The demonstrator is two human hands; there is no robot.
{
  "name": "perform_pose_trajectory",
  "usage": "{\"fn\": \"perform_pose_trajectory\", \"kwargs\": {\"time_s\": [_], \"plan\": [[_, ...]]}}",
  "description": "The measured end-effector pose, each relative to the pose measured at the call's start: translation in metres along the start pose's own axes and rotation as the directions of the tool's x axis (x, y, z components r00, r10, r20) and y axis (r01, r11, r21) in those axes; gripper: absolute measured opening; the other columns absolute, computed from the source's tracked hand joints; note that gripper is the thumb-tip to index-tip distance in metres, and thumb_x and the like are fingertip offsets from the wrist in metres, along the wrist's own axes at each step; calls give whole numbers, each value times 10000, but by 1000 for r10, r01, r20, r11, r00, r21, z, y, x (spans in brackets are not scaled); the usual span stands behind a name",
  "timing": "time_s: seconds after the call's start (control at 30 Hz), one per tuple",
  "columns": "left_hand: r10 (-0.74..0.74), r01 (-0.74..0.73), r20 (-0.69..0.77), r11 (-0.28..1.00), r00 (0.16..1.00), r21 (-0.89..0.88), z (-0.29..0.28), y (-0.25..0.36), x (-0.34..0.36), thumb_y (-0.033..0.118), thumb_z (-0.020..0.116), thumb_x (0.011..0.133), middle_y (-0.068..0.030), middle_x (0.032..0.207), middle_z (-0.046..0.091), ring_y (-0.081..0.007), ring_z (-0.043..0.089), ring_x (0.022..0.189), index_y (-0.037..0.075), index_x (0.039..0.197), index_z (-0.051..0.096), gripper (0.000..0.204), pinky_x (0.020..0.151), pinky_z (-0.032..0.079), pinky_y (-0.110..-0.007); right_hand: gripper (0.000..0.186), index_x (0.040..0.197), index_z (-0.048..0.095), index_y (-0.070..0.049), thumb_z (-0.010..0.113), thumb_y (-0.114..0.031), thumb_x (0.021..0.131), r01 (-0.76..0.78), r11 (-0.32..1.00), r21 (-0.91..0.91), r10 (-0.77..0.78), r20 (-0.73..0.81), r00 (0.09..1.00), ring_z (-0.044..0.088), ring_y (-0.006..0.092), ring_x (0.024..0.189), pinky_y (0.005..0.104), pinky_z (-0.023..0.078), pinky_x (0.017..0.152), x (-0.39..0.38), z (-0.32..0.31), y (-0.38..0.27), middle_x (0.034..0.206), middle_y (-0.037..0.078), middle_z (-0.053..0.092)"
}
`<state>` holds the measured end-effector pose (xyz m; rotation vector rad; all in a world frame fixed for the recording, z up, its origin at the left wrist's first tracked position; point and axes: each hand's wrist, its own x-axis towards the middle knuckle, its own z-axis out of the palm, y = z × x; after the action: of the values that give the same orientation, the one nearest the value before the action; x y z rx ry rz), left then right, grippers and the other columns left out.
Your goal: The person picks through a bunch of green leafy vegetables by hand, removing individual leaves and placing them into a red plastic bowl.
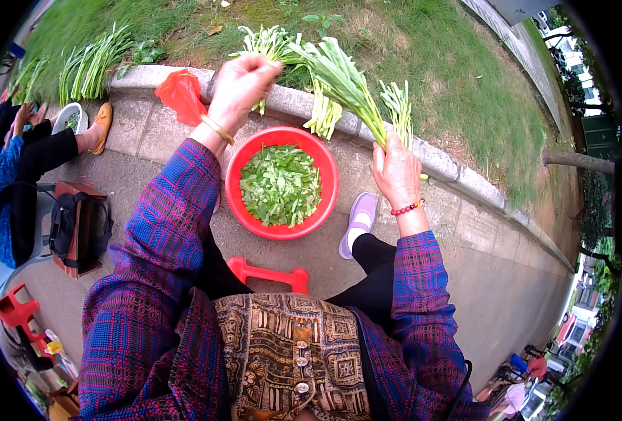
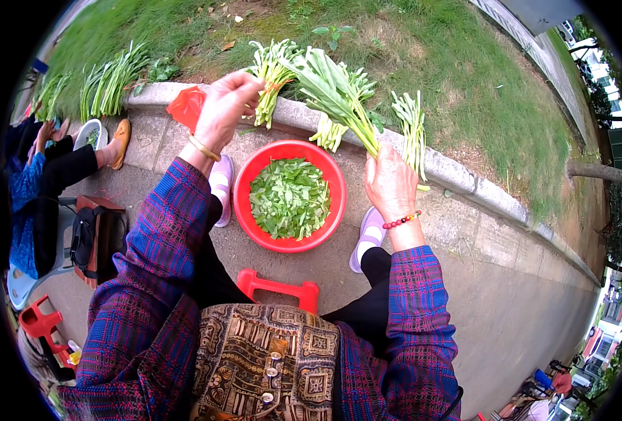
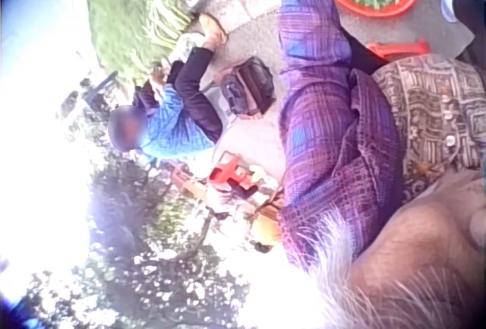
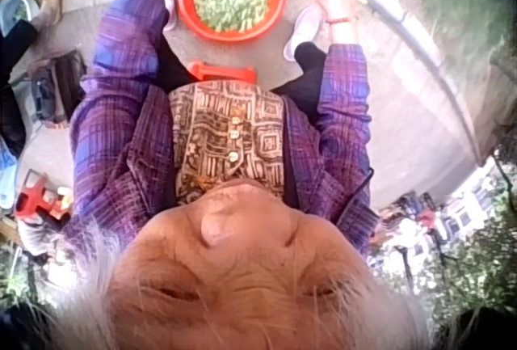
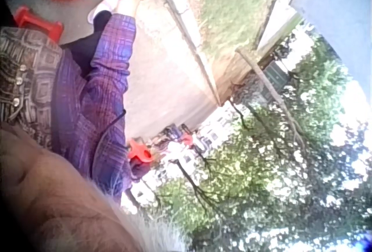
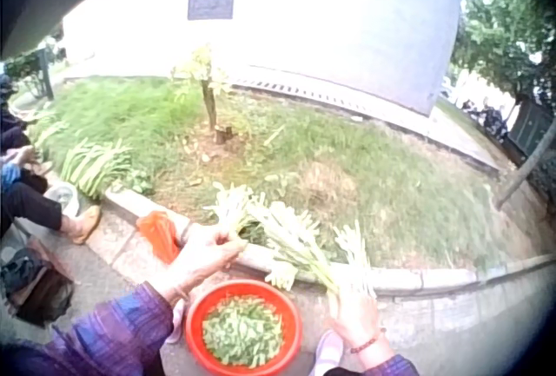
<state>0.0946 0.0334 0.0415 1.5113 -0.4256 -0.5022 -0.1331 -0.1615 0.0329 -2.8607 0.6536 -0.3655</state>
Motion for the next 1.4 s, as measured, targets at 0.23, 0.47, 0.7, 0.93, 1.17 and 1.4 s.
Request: {"fn": "perform_pose_trajectory", "kwargs": {"time_s": [0.23, 0.47, 0.7, 0.93, 1.17, 1.4], "plan": [[145, -244, 257, 878, 955, 412, 15, 5, -11, 205, 679, 872, 69, 656, 529, -21, 453, 629, 26, 761, 627, 217, 542, 376, -209, 150, 936, 506, -53, 583, -157, 860, 35, 996, 88, -29, -60, 998, 615, 383, 760, 480, 473, 639, 3, 1, 12, 798, 172, 613], [277, -246, -152, 949, 949, 196, 1, 0, 8, 166, 615, 913, 49, 758, 586, -17, 495, 685, 25, 908, 644, 144, 590, 411, -182, 144, 949, 496, -50, 590, -116, 863, 105, 942, 320, -117, 18, 993, 588, 412, 775, 464, 448, 636, 2, -1, 9, 803, 182, 571], [121, -133, -112, 985, 986, -110, -6, 12, 5, 245, 541, 958, 24, 874, 613, -35, 537, 741, 53, 1032, 645, 231, 611, 447, -178, 153, 985, 536, -30, 581, -123, 873, 35, 885, 464, -130, 175, 976, 578, 398, 730, 408, 451, 641, 2, -5, 4, 753, 184, 566], [107, -101, 56, 990, 993, -101, -7, 18, 0, 277, 538, 958, 28, 811, 614, -25, 533, 676, 43, 987, 665, 267, 573, 436, -163, 177, 997, 560, -26, 591, -150, 875, 4, 869, 495, -121, 204, 972, 597, 333, 694, 382, 457, 642, 2, 0, 6, 749, 169, 580], [41, -25, 66, 972, 997, -233, -7, 16, 3, 310, 544, 956, 13, 791, 620, -26, 547, 652, 38, 972, 672, 301, 547, 431, -166, 218, 977, 572, -25, 608, -211, 869, -85, 861, 501, -82, 303, 949, 569, 290, 649, 365, 452, 622, 1, 3, 15, 720, 152, 573], [111, -107, 38, 990, 993, -95, -4, 15, 3, 186, 634, 906, 15, 754, 637, -25, 552, 627, 29, 947, 675, 168, 541, 435, -165, 219, 943, 576, -17, 608, -222, 874, -184, 795, 578, -62, 379, 923, 538, 177, 622, 335, 442, 595, 1, 5, 19, 667, 83, 550]]}}
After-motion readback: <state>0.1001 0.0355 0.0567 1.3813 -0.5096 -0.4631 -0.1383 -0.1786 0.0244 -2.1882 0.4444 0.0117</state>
